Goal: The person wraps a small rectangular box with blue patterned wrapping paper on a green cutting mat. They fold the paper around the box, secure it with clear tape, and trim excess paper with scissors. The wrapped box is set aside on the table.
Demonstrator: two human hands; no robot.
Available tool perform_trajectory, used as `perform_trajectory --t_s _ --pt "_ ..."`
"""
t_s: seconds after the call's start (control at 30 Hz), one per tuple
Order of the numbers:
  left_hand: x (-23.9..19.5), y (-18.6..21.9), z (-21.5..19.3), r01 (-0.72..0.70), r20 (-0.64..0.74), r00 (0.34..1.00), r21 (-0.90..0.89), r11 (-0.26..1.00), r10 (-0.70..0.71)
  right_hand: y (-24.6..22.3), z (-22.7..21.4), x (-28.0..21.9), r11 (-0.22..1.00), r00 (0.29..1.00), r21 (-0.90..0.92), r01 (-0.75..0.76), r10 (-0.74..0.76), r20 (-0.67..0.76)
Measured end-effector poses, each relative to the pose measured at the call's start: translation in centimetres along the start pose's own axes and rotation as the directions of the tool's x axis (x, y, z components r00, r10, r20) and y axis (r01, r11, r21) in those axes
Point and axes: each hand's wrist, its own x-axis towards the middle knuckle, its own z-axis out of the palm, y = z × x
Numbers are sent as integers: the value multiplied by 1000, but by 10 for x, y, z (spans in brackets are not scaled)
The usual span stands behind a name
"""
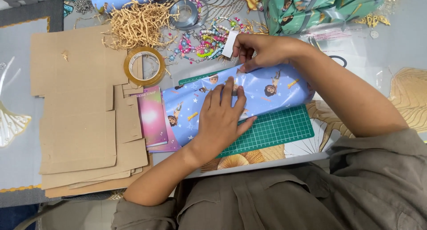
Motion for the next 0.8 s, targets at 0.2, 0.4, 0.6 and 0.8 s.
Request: perform_trajectory --t_s 0.2,0.4,0.6,0.8 --pt "-3 -1 -2 -7 47 999 -46 999 9 -13 17 -33 928 957 -344 141 -217 -191" --pt "3 -66 -65 147 230 971 -378 914 -61 -30 99 -114 626 763 -703 336 -619 -187" --pt "11 -145 -45 339 546 835 -404 850 -73 0 150 -111 226 501 -974 0 -843 -195" --pt "17 -132 -73 406 747 664 -388 827 24 -32 99 -132 341 728 -933 112 -668 -156"
